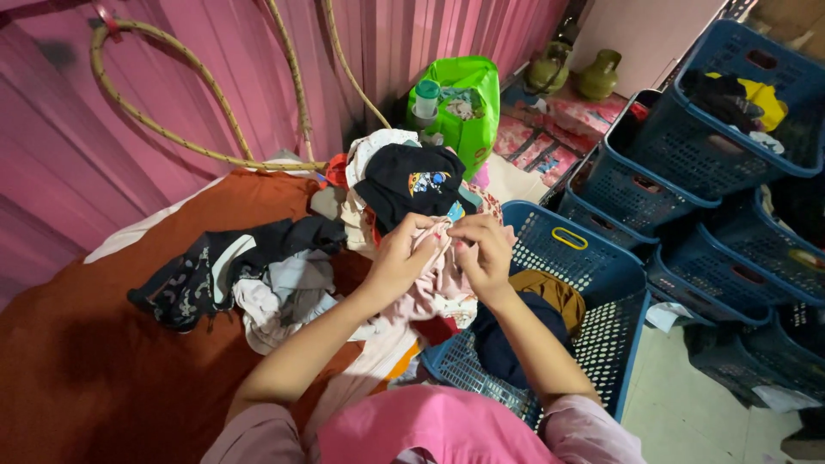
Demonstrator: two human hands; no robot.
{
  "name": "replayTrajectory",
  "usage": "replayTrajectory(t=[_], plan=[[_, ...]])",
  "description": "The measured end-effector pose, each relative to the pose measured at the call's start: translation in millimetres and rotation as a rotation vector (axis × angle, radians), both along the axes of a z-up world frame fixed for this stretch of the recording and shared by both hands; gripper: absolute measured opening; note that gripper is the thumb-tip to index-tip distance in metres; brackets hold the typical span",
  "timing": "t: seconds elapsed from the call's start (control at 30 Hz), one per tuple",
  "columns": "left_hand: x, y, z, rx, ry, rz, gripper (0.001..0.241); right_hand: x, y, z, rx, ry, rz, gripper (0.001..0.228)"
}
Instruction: The person folds a light-colored shirt and places it on a stack. They then pick up a black garment from a blue basket, turn it inside out, and fold it. The person continues to sort through the basket, folding a black t-shirt with a graphic, a brown shirt, and a pink shirt, placing each on the bed.
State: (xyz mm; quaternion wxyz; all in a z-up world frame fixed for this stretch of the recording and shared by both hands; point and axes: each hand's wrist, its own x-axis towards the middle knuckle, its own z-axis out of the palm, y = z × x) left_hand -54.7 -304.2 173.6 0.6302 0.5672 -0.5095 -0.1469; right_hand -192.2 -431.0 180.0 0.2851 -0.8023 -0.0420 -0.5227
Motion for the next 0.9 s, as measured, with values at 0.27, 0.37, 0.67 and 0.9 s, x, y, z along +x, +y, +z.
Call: replayTrajectory(t=[0.27,0.37,0.67,0.9], plan=[[2,10,5,-0.118,-0.359,0.158,0.025,8,2,9,0.181,0.166,-0.005,0.014],[4,12,7,-0.161,-0.438,0.161,0.025,10,-2,6,0.229,0.197,0.050,0.011],[16,38,5,0.037,-0.343,0.216,0.022,36,-16,-32,0.583,0.133,0.270,0.003],[58,79,-44,0.154,-0.236,0.370,0.026,68,-35,-29,0.888,-0.008,0.566,0.006]])
